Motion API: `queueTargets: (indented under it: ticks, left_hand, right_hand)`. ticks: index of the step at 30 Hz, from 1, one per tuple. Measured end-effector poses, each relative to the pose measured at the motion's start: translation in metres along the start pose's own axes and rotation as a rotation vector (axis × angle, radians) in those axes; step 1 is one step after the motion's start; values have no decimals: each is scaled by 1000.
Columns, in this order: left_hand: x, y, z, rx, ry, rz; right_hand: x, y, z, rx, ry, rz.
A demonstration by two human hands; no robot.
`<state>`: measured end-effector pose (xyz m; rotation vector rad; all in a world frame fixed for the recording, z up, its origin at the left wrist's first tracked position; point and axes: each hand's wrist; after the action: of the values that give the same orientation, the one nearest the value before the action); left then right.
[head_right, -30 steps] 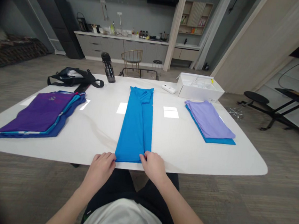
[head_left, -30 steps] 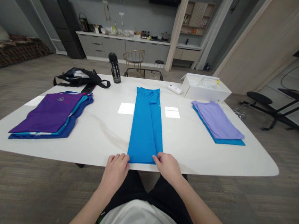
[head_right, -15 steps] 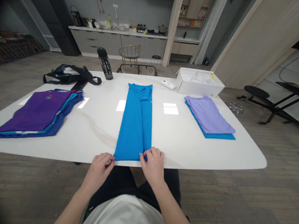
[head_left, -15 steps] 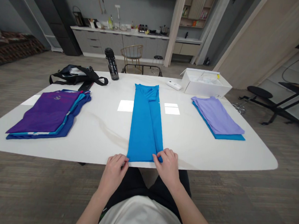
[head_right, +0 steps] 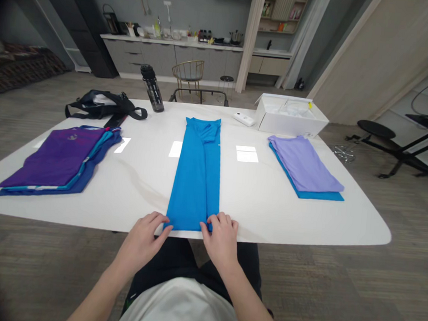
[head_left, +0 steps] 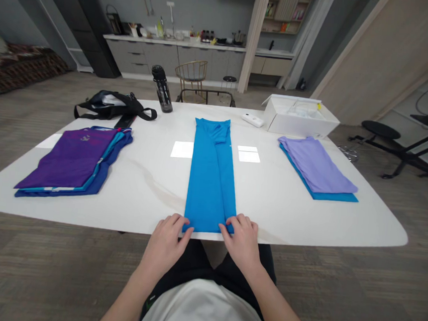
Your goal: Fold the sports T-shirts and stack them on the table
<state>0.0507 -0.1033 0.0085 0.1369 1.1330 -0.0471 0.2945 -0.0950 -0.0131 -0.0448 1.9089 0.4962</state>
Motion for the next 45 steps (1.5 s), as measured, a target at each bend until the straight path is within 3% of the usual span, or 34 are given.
queueTargets:
  ticks: [4,8,12,15,17,21,24,26,29,35,40,45]
  left_hand:
    - [10,35,7,143,-65,16]
    - [36,62,10,260,68,-24]
    - [45,50,0,300,161,-83]
    - [36,39,-8,316,125,-98]
    - [32,46,-7,293,81,-69]
    - [42,93,9,257,-7,40]
    - [58,130,16,258,29,-32]
    - [65,142,14,256,70,-89]
    - [65,137,3,245,127,-83]
    - [47,98,-6,220,196,-27]
    - [40,82,-2,424,175,-106]
    - [34,88,-11,535,68,-235]
  right_hand:
    - [-2,13,1,-99,49,-5]
    - [5,23,8,-312,31,-172]
    - [1,9,23,-356,-13,-339]
    - [-9,0,31,-324,-5,-371]
    - [-12,7,29,-308,8,-349]
    - [3,52,17,-377,58,-289]
    - [25,80,14,-376,63,-307]
    - [34,85,19,-348,33,-319]
    - [33,72,33,-290,-11,-316]
    - [11,36,50,-222,-31,-344]
    - [-2,25,45,-370,55,-368]
    - [-16,35,54,-422,164,-335]
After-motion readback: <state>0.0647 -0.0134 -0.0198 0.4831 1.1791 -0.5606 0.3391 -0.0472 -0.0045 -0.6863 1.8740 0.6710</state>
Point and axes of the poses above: each hand's wrist, its own y-axis towards the middle knuckle, its own x-axis out of the palm, z = x × y, and after that the axes turned 10 degrees about -x, right-handed
